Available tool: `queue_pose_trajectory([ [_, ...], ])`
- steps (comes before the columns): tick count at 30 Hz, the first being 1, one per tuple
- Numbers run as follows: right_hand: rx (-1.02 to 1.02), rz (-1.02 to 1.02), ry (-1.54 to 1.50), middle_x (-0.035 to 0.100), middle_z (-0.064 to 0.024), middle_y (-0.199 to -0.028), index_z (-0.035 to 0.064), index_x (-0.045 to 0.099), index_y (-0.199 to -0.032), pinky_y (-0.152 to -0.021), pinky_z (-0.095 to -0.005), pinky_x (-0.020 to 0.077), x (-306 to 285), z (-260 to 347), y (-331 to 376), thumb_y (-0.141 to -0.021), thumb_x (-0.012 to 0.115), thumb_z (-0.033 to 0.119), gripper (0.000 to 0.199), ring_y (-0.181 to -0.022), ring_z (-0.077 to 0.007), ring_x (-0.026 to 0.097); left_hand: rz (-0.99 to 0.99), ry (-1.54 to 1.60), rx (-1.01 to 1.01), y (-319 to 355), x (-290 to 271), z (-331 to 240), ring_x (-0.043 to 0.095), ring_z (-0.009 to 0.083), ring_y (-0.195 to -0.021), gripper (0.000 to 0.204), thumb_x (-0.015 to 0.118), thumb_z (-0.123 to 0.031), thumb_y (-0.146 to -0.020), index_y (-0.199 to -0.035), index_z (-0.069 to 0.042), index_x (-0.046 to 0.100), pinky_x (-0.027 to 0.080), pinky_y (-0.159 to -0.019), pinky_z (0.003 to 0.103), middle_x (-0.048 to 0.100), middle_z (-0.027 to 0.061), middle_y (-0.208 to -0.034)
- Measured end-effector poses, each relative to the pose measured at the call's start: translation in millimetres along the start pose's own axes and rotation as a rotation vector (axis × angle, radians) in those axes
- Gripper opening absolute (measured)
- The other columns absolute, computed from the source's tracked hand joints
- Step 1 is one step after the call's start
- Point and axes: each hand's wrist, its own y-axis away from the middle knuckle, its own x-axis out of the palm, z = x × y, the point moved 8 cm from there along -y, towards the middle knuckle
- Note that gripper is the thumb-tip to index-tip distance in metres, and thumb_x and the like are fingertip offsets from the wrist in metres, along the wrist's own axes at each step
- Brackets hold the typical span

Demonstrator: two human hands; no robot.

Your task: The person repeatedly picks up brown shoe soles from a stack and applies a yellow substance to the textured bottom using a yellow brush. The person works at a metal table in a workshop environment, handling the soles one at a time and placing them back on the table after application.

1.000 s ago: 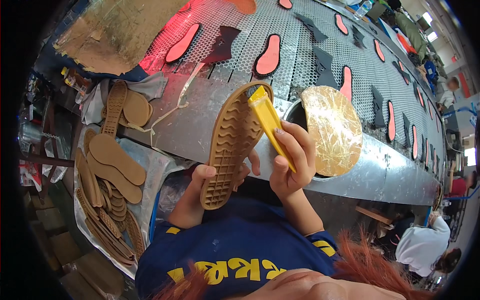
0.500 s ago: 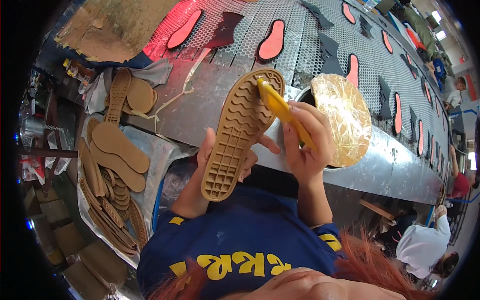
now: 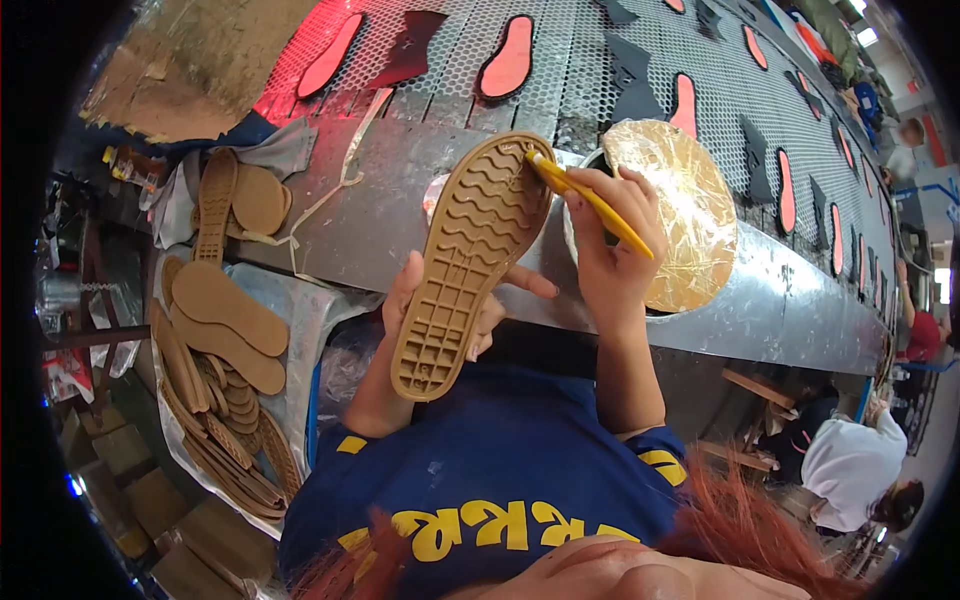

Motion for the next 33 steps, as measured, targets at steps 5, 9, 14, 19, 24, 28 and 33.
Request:
queue_pose_trajectory([
  [5,-0.161,0.166,-0.035,0.058,-0.0023,-0.075,0.0027,0.065,-0.104,-0.085,-0.0423,0.0424,12.4,63.8,29.0,-0.068,0.069,0.003,0.036,-0.071,-0.0186,0.058,-0.337,0.203,0.145,8.0,-24.1,1.4,0.059,0.0332,-0.086,0.085,0.030,-0.062,-0.093,-0.142,0.006,0.019,0.052,-0.076,0.042,0.036,0.0379,-0.133],
  [9,-0.191,0.308,-0.277,0.056,-0.0015,-0.073,0.0051,0.067,-0.101,-0.089,-0.0441,0.0411,24.8,85.1,40.4,-0.069,0.071,0.008,0.033,-0.069,-0.0184,0.056,-0.500,0.144,0.194,-2.2,-19.1,-7.0,0.057,0.0353,-0.104,0.079,0.027,-0.061,-0.093,-0.138,0.004,0.033,0.048,-0.087,0.045,0.051,0.0233,-0.128],
  [14,-0.135,0.106,0.036,0.061,-0.0012,-0.075,0.0071,0.066,-0.097,-0.091,-0.0479,0.0361,14.9,36.9,10.2,-0.067,0.067,0.005,0.030,-0.076,-0.0197,0.057,-0.061,0.296,0.111,-1.8,-6.5,-1.4,0.058,0.0319,-0.067,0.077,0.026,-0.060,-0.094,-0.139,0.001,0.033,0.049,-0.049,0.041,0.053,0.0240,-0.122],
  [19,-0.282,0.358,-0.212,0.057,-0.0003,-0.073,0.0062,0.069,-0.091,-0.094,-0.0485,0.0399,20.8,106.7,47.4,-0.063,0.070,0.013,0.029,-0.078,-0.0182,0.058,-0.115,0.329,0.015,-15.5,2.8,-9.9,0.061,0.0286,-0.074,0.073,0.030,-0.058,-0.095,-0.142,-0.002,0.030,0.055,-0.060,0.038,0.044,0.0264,-0.133],
  [24,-0.133,0.387,-0.357,0.061,-0.0001,-0.076,0.0071,0.068,-0.094,-0.098,-0.0485,0.0358,28.5,56.6,25.4,-0.067,0.069,0.003,0.027,-0.079,-0.0202,0.058,-0.510,0.267,0.137,-12.0,-29.8,2.0,0.058,0.0231,-0.063,0.067,0.032,-0.056,-0.095,-0.137,-0.005,0.038,0.052,-0.047,0.037,0.055,0.0239,-0.119],
  [28,-0.175,0.301,-0.110,0.060,-0.0032,-0.077,0.0057,0.068,-0.094,-0.095,-0.0485,0.0385,21.4,54.6,22.1,-0.068,0.071,0.005,0.026,-0.081,-0.0216,0.058,-0.306,0.262,0.039,-4.1,-27.6,11.4,0.056,0.0218,-0.061,0.066,0.033,-0.055,-0.095,-0.139,-0.006,0.035,0.053,-0.046,0.036,0.051,0.0278,-0.124],
  [33,-0.084,0.441,-0.523,0.057,-0.0046,-0.077,0.0048,0.068,-0.095,-0.092,-0.0455,0.0415,12.4,88.0,42.5,-0.067,0.073,0.003,0.029,-0.081,-0.0249,0.055,-0.293,0.272,0.084,-16.2,-20.5,0.1,0.062,0.0229,-0.060,0.072,0.031,-0.058,-0.095,-0.146,-0.008,0.022,0.054,-0.046,0.033,0.036,0.0375,-0.134],
])
